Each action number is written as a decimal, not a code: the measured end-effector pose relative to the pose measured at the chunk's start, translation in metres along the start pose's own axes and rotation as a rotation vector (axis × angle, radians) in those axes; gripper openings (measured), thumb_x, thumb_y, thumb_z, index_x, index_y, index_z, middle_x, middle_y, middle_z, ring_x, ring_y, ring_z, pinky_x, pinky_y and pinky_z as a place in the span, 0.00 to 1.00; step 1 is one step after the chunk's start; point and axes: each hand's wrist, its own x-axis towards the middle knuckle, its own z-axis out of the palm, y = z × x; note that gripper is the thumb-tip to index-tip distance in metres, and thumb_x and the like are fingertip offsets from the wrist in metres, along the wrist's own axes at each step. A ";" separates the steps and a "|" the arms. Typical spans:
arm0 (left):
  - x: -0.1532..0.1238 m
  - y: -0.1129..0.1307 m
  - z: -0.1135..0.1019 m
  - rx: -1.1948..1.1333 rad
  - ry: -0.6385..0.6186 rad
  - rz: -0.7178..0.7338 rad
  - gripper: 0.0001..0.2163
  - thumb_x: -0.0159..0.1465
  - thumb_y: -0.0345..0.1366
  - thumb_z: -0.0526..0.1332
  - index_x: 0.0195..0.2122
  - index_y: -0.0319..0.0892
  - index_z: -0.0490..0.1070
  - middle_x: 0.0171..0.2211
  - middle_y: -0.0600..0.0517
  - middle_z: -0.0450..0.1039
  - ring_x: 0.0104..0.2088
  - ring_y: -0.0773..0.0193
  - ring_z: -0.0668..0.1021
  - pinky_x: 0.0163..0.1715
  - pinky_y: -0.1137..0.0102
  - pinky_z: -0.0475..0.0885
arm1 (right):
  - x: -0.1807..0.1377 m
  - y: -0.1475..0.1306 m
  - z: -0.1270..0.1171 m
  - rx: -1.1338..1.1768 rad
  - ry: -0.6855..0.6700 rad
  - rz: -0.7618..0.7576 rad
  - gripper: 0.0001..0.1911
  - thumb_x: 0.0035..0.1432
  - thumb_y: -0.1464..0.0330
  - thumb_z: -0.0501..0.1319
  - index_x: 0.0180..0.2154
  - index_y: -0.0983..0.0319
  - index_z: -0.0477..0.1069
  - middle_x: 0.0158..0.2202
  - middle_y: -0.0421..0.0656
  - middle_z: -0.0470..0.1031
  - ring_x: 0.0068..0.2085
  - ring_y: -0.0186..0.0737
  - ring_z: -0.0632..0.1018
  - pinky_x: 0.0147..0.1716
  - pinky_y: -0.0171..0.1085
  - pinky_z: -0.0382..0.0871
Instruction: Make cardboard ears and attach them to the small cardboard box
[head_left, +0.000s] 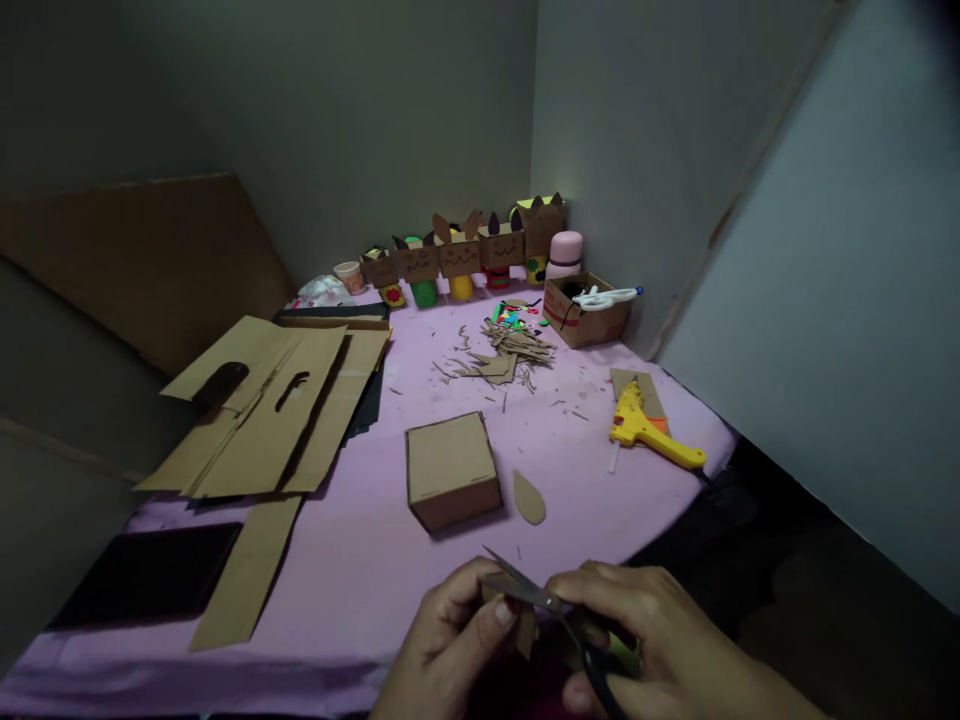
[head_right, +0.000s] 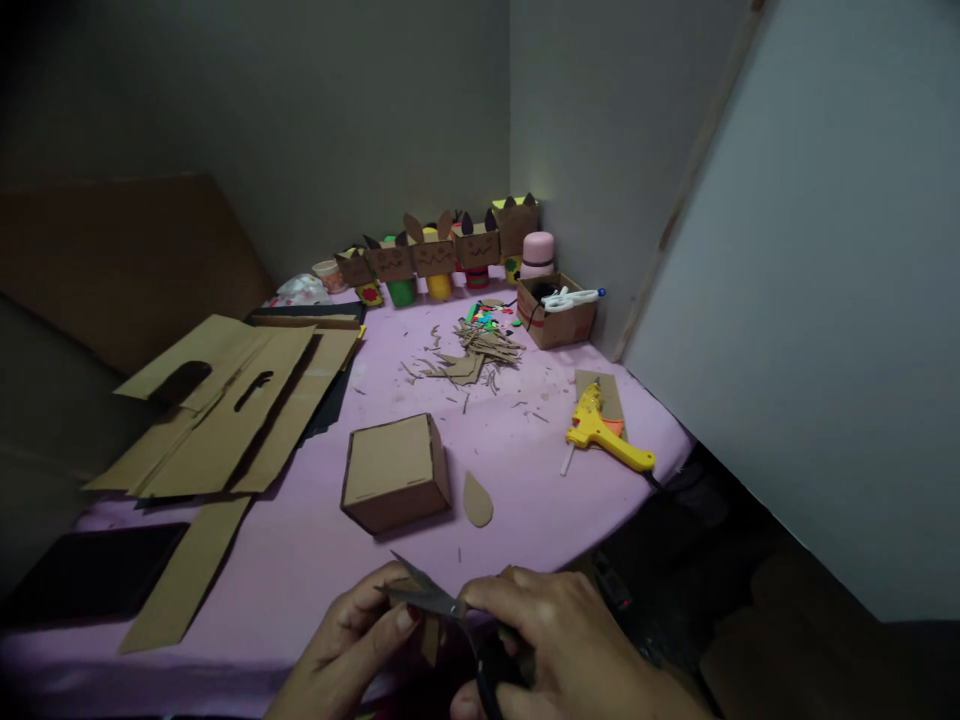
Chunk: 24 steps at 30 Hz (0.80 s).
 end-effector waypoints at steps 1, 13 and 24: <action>0.000 0.000 0.000 -0.003 -0.006 0.005 0.11 0.61 0.43 0.62 0.28 0.42 0.73 0.25 0.55 0.68 0.29 0.66 0.69 0.32 0.72 0.64 | 0.000 0.000 0.000 -0.017 -0.001 -0.004 0.16 0.43 0.61 0.70 0.37 0.57 0.75 0.27 0.38 0.74 0.27 0.36 0.72 0.27 0.34 0.60; 0.001 0.001 0.000 -0.005 -0.029 0.028 0.09 0.63 0.41 0.61 0.28 0.42 0.72 0.26 0.56 0.68 0.29 0.67 0.69 0.32 0.73 0.64 | 0.000 0.002 0.001 -0.152 0.021 -0.038 0.19 0.46 0.65 0.66 0.44 0.58 0.75 0.32 0.44 0.78 0.32 0.43 0.78 0.31 0.38 0.67; 0.000 -0.003 -0.003 -0.018 -0.038 0.018 0.12 0.61 0.45 0.62 0.29 0.42 0.72 0.26 0.56 0.68 0.29 0.67 0.69 0.32 0.73 0.63 | -0.003 0.008 0.004 -0.166 0.028 -0.085 0.18 0.44 0.67 0.68 0.41 0.56 0.74 0.30 0.40 0.76 0.30 0.39 0.76 0.28 0.34 0.65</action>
